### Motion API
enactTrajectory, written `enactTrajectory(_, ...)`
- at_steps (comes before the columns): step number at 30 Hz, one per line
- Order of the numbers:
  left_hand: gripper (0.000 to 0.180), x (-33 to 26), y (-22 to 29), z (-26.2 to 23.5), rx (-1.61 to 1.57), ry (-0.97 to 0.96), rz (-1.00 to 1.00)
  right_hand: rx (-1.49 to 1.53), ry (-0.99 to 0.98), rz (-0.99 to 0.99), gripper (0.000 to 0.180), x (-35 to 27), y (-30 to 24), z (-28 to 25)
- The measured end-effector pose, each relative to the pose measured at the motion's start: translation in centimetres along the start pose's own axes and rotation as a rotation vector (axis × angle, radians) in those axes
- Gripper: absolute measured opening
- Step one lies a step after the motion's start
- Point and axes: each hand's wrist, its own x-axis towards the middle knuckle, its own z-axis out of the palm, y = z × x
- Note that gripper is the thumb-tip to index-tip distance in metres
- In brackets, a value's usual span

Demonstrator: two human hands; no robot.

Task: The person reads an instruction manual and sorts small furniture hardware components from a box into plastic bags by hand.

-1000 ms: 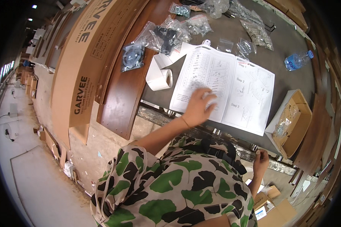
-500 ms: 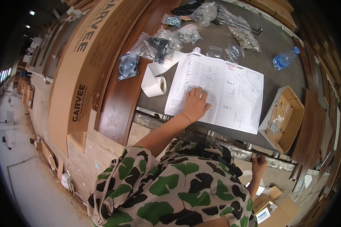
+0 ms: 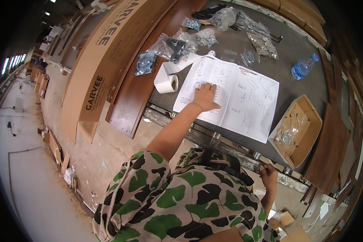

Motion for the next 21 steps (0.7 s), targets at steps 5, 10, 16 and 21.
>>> enactTrajectory(5, 0.101, 1.2, -1.4, 0.8, -0.092, -0.029, -0.004, 0.052, -0.046, -0.104, 0.013, -0.3, -0.5, -3.0)
enactTrajectory(10, 0.097, 2.1, -0.5, 1.7, -0.061, 0.057, -0.098, 0.109, -0.102, -0.086, 0.022, -1.2, -2.5, -8.8)
enactTrajectory(16, 0.088, 1.1, 2.0, 2.0, -0.009, 0.13, -0.206, 0.233, -0.013, -0.173, 0.017, 0.2, -2.8, -13.2)
enactTrajectory(21, 0.069, -0.6, 3.1, 3.3, -0.005, 0.379, -0.126, 0.264, 0.021, -0.175, 0.015, 1.9, -5.2, -14.6)
